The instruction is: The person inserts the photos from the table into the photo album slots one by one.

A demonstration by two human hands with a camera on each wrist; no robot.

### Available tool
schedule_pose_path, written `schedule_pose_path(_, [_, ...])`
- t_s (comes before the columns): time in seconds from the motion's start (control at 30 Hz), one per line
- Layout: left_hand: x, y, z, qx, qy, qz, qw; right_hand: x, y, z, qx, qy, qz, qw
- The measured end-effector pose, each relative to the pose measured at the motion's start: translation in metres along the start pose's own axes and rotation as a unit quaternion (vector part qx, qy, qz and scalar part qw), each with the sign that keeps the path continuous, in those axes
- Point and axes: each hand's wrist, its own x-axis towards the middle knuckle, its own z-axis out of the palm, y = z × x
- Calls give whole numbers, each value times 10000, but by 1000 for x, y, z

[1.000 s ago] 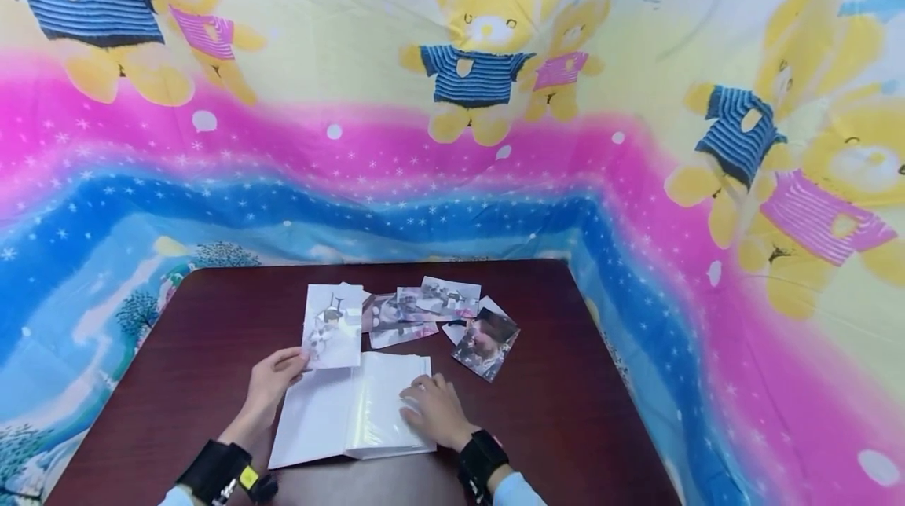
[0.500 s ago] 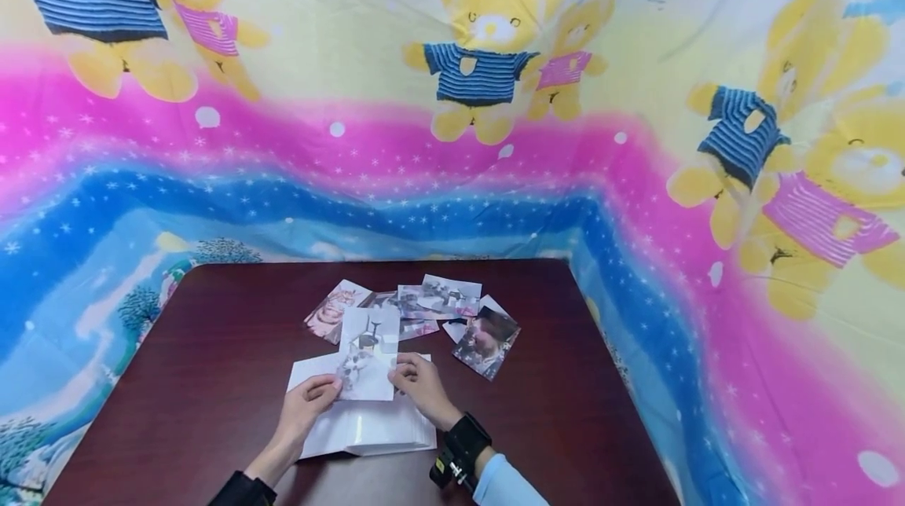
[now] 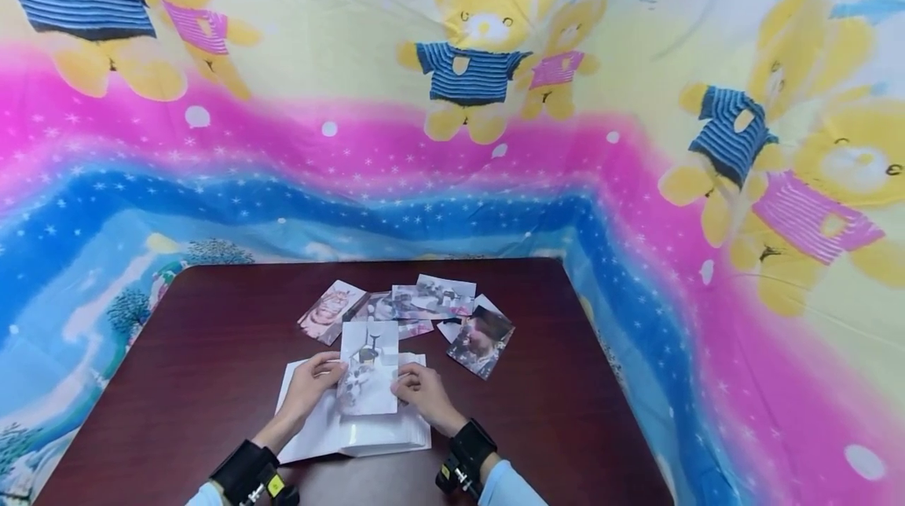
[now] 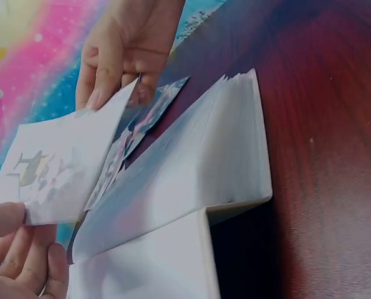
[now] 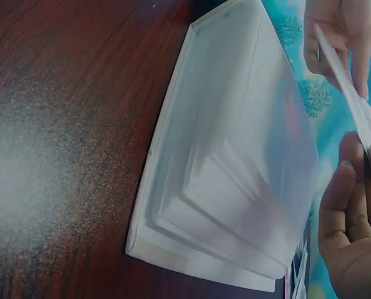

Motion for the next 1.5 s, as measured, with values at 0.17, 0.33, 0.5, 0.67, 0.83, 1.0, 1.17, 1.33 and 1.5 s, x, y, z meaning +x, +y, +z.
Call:
schedule_pose_path(0.17, [1,0,0,156,22,-18,9999,6,2,-1,94,-24,200,9998])
schedule_pose_path(0.33, [-1,4,5,123,-105,22,9999,20,-4,-9,299,14,141,9995])
schedule_pose_path(0.5, [-1,5,10,194,-213,175,9994,49,10,-25,33,-52,17,10000])
schedule_pose_path(0.67, [8,-1,12,1073,-61,768,9912,78,8,-47,-341,71,-238,9991])
schedule_pose_path(0.83, [12,-2,16,2464,-177,2306,9412,101,-3,-60,-497,297,-354,9977])
schedule_pose_path(1.0, [16,-7,27,3475,-449,3607,8644,116,-5,-61,-410,470,-275,9977])
schedule_pose_path(1.17, [23,-13,36,4265,-1087,4560,7735,127,0,-57,-181,655,-141,9976])
schedule_pose_path(1.33, [27,-15,36,5031,-1746,4525,7153,135,8,-50,-86,632,-3,9980])
schedule_pose_path(1.5, [26,-15,33,5381,-1980,4256,7000,136,7,-44,13,543,208,9983])
